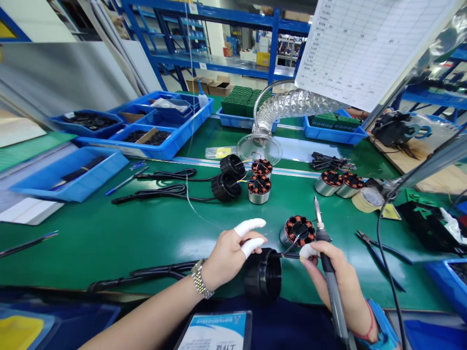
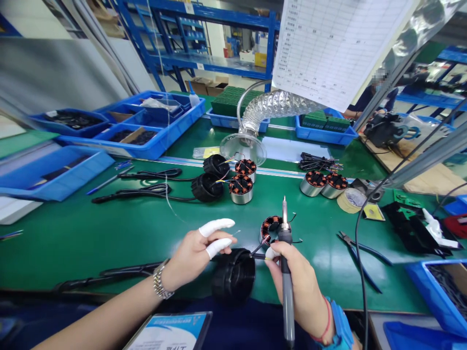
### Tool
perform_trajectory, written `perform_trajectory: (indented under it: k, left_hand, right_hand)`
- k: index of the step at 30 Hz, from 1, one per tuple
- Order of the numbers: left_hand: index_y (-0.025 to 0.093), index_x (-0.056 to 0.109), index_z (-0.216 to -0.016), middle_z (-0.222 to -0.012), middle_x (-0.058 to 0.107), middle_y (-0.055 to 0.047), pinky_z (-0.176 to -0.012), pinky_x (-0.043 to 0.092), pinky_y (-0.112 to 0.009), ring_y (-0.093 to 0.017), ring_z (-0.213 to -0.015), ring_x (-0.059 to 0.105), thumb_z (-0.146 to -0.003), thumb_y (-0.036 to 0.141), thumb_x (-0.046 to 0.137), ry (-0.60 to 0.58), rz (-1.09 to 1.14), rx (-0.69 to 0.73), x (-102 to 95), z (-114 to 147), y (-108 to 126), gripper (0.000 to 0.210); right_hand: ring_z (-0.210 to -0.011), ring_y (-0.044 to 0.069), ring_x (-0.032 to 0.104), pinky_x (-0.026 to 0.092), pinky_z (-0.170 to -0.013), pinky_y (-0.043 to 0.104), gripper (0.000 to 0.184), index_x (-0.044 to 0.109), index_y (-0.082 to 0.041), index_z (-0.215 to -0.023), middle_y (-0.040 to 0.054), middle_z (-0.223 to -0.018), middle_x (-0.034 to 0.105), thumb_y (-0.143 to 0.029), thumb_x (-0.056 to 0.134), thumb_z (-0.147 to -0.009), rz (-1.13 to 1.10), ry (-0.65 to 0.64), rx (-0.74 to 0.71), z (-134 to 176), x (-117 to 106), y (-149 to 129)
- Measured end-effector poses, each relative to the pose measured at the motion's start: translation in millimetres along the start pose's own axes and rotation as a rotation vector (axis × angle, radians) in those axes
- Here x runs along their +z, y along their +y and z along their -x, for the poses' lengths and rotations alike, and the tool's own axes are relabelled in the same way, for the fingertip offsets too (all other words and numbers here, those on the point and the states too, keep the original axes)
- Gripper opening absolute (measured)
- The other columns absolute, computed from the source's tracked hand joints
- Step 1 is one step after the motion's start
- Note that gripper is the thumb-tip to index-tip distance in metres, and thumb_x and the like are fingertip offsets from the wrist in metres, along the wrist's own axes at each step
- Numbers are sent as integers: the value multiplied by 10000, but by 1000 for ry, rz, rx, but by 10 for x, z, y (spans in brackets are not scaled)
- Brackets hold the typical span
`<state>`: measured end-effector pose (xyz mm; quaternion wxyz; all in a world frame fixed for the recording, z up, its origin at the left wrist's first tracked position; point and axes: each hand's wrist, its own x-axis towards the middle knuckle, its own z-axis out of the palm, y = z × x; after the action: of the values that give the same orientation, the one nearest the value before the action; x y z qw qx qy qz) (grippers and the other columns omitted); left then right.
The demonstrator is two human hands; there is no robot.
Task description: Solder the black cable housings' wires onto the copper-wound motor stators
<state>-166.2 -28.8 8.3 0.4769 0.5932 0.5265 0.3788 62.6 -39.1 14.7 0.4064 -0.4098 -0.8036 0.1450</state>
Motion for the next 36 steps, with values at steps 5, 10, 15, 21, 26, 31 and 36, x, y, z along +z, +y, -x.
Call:
perform_trajectory:
  k: [5,10,15,21,26,31,36]
  left_hand:
    - [161,646,-741,-691,650,-12,-654,456,-235,-121,-651,587,-794,257,564,-98,-82,160,168,-57,193,136]
    - [162,688,-733,-917,633,-63,-772,469,-267,-157,-834,597,-730,206,636,-155,20,249,349,-145,226,69]
    - [188,711,-815,-987,653,-63,-827,478,-287,-168,-886,614,-755,234,621,-222,-7,259,380,-137,139,117]
    - [177,684,-908,-919,659,-72,-724,483,-254,-158,-801,614,-804,292,563,-142,-220,426,377,-74,122,197]
    - [159,645,-905,-840,677,-54,-675,464,-249,-154,-731,619,-836,260,501,-185,-312,360,361,-77,135,189]
    - [181,649,-946,-851,692,-46,-679,466,-246,-155,-728,627,-842,276,491,-202,-291,303,345,-61,135,211]
    - [190,688,-894,-859,699,-41,-731,472,-249,-155,-765,629,-809,286,545,-201,-108,215,363,-77,144,193]
  right_hand:
    - [-683,99,598,515,-676,219,352,434,-202,-1102,19,-826,613,-112,568,-789,-68,-5,36,3,13,-1]
    - [-637,101,591,523,-634,224,349,445,-206,-1090,19,-809,612,-155,593,-778,-94,28,82,45,24,22]
    - [-669,114,605,526,-648,245,343,464,-207,-1073,34,-839,623,-157,612,-767,-127,63,87,70,52,54]
    - [-678,117,611,531,-653,256,334,464,-199,-1060,39,-835,632,-135,608,-766,-219,96,73,36,97,59]
    - [-725,125,616,532,-686,273,356,455,-206,-1057,37,-848,623,-98,609,-755,-260,106,90,34,117,46]
    - [-706,123,619,534,-683,270,336,459,-204,-1049,32,-837,626,-114,606,-761,-259,114,100,29,145,40]
    - [-699,125,613,538,-677,269,349,448,-201,-1089,38,-847,623,-151,597,-777,-209,69,95,-36,96,59]
